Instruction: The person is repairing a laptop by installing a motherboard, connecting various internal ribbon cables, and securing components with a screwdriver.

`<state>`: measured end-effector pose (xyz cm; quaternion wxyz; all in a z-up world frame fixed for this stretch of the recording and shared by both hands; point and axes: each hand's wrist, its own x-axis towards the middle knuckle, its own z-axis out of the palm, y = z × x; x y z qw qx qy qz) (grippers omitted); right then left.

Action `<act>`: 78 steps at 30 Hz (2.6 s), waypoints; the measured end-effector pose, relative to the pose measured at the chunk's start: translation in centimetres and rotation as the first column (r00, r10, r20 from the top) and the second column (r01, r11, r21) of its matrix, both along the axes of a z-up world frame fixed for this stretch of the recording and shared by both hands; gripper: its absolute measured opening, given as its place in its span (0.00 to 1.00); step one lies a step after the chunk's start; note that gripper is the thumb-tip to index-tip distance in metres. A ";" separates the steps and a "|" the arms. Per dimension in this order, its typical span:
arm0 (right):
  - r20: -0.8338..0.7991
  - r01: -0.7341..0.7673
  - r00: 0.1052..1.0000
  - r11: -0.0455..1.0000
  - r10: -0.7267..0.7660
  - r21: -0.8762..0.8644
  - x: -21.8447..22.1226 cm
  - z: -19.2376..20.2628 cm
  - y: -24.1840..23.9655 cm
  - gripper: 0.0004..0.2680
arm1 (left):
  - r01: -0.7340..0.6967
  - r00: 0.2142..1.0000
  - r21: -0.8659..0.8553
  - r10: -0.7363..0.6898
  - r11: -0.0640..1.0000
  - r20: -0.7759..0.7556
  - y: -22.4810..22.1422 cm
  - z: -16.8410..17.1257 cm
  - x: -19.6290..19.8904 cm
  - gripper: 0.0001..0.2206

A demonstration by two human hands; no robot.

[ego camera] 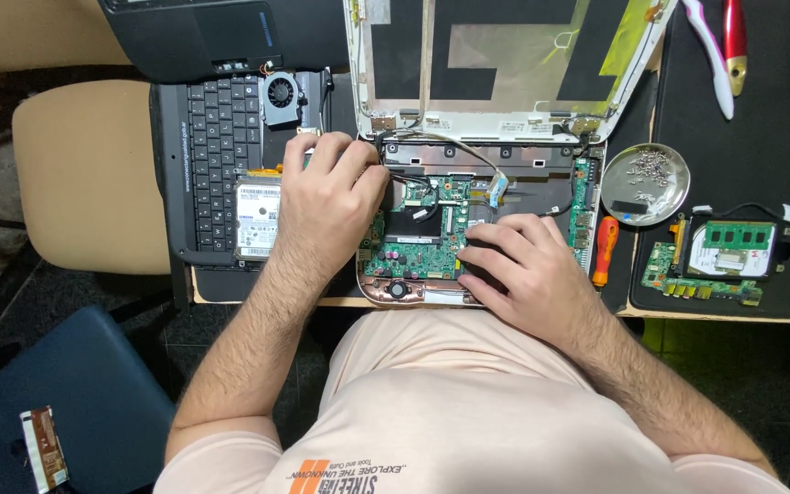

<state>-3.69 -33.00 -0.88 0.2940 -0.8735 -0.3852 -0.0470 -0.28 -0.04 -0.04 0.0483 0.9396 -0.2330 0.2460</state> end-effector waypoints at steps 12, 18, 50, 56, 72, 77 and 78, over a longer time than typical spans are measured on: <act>-0.027 0.080 0.997 0.935 -0.075 0.346 -0.7 1.6 -2.0 0.02 | -0.013 1.000 -0.230 0.011 0.973 -0.010 -1.1 1.6 -4.5 0.04; -0.080 0.196 0.980 0.961 -0.184 0.196 -1.7 2.7 -6.0 0.04 | 0.029 0.992 -0.396 -0.074 0.918 -0.099 -1.9 0.2 -9.3 0.05; -0.672 0.659 0.607 0.742 -0.425 0.126 -2.4 2.5 -15.1 0.24 | 0.007 0.984 -0.511 -0.097 0.860 -0.150 -5.4 -1.6 -7.5 0.16; -0.507 0.585 0.780 0.713 -0.365 0.386 1.6 1.7 -14.9 0.12 | 0.007 0.973 -0.510 -0.123 0.860 -0.194 -5.6 -1.6 -7.2 0.17; -0.380 0.648 0.755 0.693 -0.534 0.315 2.4 2.6 -12.7 0.14 | -0.002 0.970 -0.483 -0.115 0.875 -0.212 -5.9 -0.9 -7.4 0.14; -0.344 0.640 0.763 0.712 -0.547 0.287 2.5 2.5 -12.5 0.14 | -0.005 0.970 -0.479 -0.112 0.878 -0.216 -5.9 -1.0 -7.4 0.14; -0.336 0.641 0.763 0.713 -0.553 0.282 2.5 2.5 -12.5 0.14 | -0.001 0.969 -0.481 -0.117 0.877 -0.217 -5.9 -0.9 -7.4 0.14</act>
